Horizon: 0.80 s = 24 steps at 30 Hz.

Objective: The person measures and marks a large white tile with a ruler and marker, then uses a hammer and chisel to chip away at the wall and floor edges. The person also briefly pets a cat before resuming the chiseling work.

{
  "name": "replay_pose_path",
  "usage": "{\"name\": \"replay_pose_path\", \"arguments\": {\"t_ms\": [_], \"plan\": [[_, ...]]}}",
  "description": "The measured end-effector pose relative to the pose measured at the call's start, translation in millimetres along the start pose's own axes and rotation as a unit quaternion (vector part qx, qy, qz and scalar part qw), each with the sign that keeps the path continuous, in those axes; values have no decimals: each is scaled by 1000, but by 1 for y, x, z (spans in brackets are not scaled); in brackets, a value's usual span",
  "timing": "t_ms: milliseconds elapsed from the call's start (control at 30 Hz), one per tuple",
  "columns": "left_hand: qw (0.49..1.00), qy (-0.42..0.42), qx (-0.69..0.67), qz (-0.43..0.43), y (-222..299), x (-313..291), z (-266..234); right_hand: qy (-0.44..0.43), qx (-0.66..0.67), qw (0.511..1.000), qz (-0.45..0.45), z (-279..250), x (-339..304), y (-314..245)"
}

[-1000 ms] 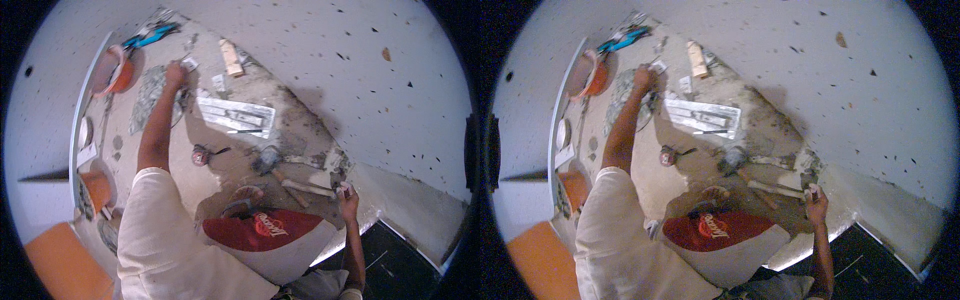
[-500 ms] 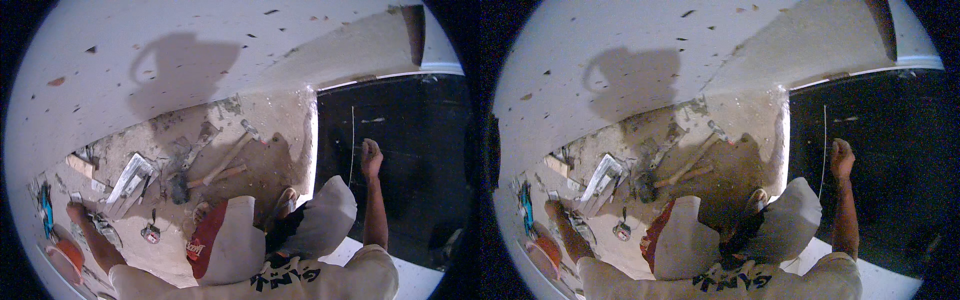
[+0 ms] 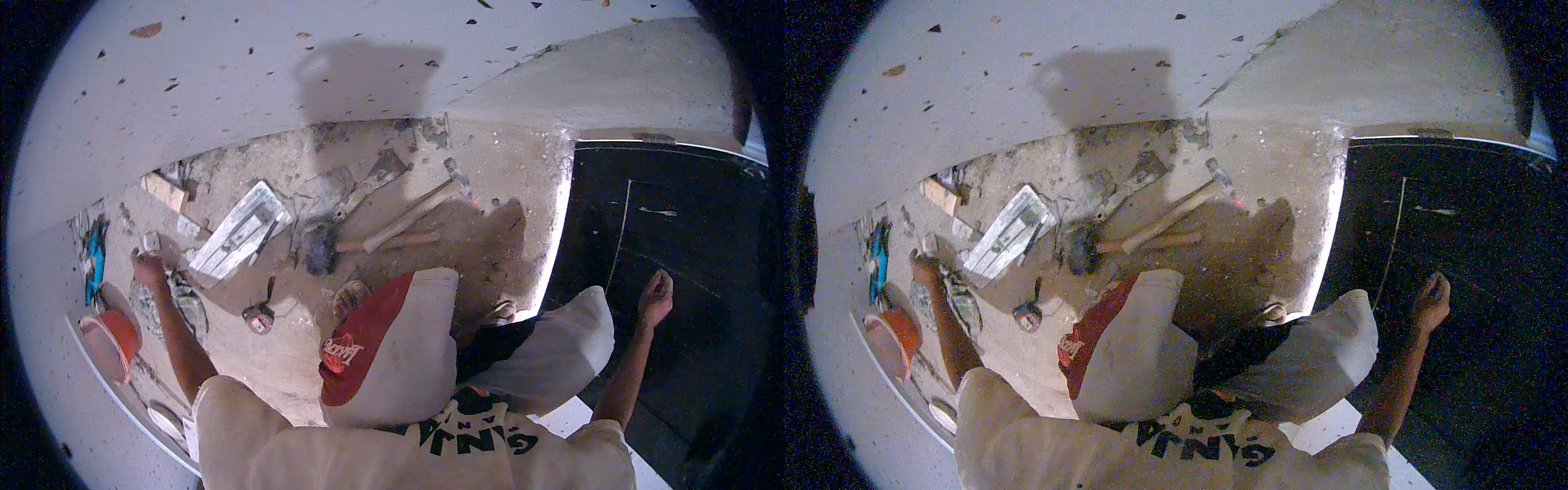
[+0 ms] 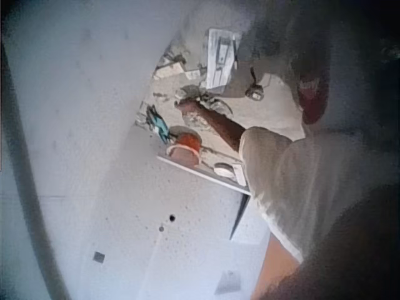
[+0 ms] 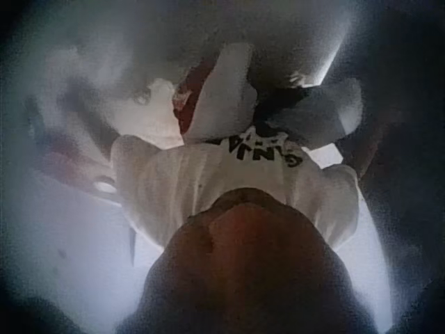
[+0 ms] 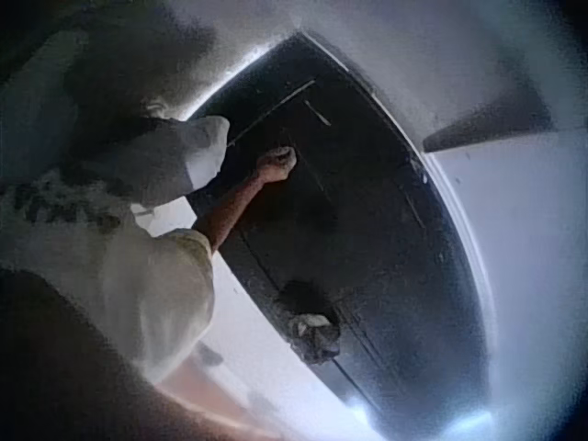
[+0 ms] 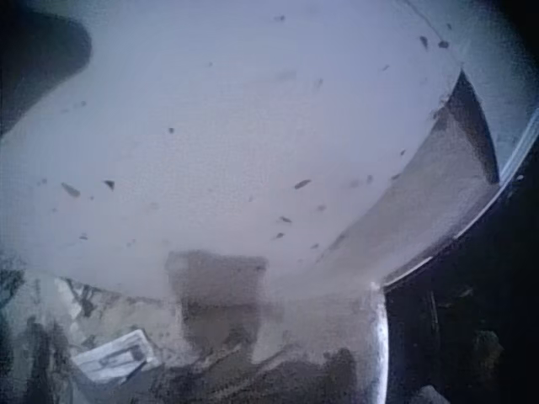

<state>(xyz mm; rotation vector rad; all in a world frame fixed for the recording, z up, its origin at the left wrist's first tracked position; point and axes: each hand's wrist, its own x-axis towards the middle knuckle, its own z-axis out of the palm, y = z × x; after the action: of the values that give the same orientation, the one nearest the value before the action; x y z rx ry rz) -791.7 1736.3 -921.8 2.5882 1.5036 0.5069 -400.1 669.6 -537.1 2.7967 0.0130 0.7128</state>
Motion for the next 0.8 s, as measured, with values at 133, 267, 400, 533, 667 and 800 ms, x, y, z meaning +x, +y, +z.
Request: {"name": "replay_pose_path", "arguments": {"t_ms": [133,267,400,533,667,800], "plan": [[992,17,-122,-30,73,-65,-35,-15,-12,1000,-2,-5,15,-6],[980,-12,-188,67,208,-134,-57,-11,44,997,55,1,8,24],[916,-161,-365,24,334,-204,-71,19,41,998,35,12,14,33],[865,-303,-378,131,393,-255,-41,58,36,998,12,25,24,44],[863,-251,-224,378,471,-275,-70,87,66,994,21,27,20,54],[866,-349,-23,357,507,-289,-68,140,53,988,36,40,22,59]]}}
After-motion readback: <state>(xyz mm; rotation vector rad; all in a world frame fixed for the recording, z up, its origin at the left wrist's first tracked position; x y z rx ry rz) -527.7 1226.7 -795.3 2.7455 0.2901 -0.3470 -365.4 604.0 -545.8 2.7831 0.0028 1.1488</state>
